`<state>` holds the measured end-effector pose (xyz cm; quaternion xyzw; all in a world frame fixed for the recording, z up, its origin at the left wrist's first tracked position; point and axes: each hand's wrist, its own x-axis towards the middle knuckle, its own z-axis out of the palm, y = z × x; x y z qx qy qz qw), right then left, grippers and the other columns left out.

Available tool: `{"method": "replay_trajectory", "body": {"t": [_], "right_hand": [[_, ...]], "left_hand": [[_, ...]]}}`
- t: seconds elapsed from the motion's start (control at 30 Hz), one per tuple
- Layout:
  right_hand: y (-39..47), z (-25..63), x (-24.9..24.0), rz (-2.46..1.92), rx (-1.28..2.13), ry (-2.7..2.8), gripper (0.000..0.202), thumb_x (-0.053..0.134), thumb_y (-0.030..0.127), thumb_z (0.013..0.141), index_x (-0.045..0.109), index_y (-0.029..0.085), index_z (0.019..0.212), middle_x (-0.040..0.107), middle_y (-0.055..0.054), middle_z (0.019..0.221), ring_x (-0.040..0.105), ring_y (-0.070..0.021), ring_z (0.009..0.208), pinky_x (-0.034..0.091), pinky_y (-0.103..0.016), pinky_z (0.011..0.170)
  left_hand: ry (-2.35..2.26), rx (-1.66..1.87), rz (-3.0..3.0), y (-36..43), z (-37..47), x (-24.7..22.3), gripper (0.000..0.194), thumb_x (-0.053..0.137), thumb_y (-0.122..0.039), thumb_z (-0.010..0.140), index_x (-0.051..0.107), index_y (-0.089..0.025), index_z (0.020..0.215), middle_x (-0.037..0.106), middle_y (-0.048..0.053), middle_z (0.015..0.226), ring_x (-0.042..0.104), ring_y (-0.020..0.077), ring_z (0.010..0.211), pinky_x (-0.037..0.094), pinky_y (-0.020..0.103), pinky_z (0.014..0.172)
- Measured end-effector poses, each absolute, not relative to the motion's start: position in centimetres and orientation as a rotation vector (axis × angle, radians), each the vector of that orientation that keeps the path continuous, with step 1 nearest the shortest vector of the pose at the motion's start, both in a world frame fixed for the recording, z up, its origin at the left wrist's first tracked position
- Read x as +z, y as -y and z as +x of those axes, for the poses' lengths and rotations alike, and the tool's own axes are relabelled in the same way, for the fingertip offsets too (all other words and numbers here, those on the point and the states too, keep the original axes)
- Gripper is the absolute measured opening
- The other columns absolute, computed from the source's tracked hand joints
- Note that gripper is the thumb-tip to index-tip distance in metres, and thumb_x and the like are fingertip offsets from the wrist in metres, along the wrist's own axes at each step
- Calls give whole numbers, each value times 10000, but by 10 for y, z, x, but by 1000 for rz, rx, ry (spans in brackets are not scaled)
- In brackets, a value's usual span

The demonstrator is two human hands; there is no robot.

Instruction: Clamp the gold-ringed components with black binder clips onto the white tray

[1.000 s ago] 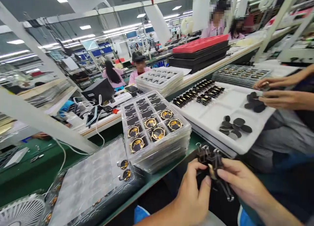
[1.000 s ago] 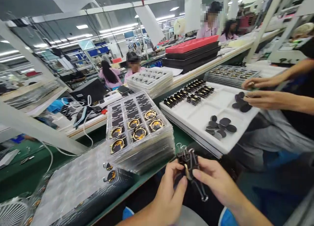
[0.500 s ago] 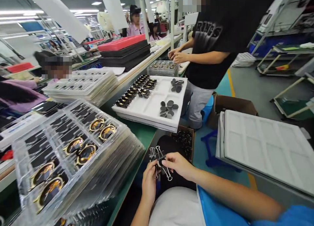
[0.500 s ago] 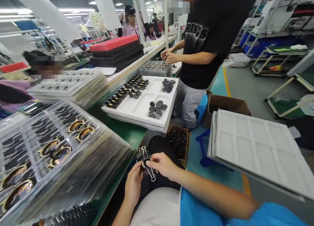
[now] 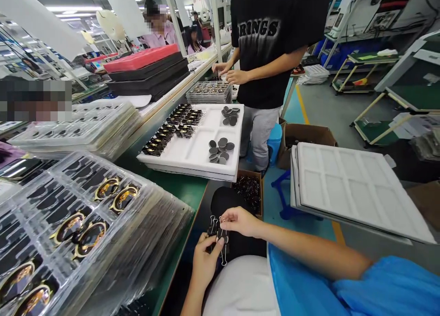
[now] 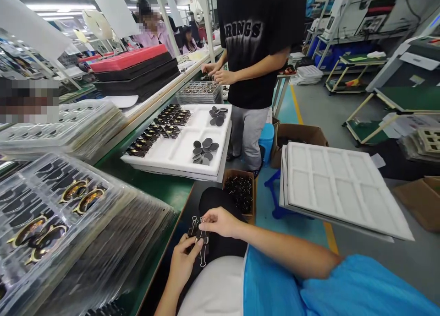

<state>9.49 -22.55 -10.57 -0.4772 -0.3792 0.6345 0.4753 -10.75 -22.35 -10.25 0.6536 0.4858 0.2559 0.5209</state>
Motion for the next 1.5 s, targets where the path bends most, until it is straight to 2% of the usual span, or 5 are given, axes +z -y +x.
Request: {"method": "replay_trajectory", "body": {"t": [0.33, 0.67, 1.07, 1.3, 1.5], "right_hand": [[226, 90, -112, -1229, 1527, 725, 625, 923, 665, 450, 730, 140, 730, 705, -18, 674, 622, -152, 627, 495, -314, 653], [223, 100, -104, -1372, 1393, 1114, 281, 739, 459, 853, 755, 179, 841, 657, 25, 670, 565, -123, 604, 414, -238, 557], [223, 101, -120, -1585, 1248, 1022, 381, 765, 520, 820, 766, 155, 712, 654, 10, 603, 525, -123, 575, 352, -247, 530], [185, 212, -144, -2020, 1078, 741, 417, 764, 551, 816, 722, 139, 773, 679, -55, 714, 646, -219, 756, 444, -290, 681], [189, 210, -146, -2038, 992, 740, 376, 720, 421, 907, 707, 98, 1097, 707, -190, 1172, 641, -290, 1132, 471, -355, 945]], "left_hand": [[-1124, 482, 1600, 217, -113, -106, 440, 725, -637, 794, 841, -227, 903, 658, 58, 885, 633, 241, 874, 495, 330, 808], [-985, 389, 1646, 213, -111, -89, 374, 744, -574, 800, 821, -208, 812, 717, 94, 931, 675, 277, 919, 534, 337, 813], [-935, 212, 1757, 207, -112, -81, 463, 704, -637, 803, 767, -197, 673, 644, 80, 828, 625, 241, 825, 525, 320, 774], [-1077, 428, 1698, 203, -113, -92, 423, 764, -615, 759, 792, -194, 732, 694, 86, 911, 660, 260, 928, 531, 329, 837], [-1283, 554, 1485, 203, -111, -96, 475, 808, -645, 685, 816, -181, 789, 778, 101, 957, 711, 294, 978, 552, 373, 914]]}}
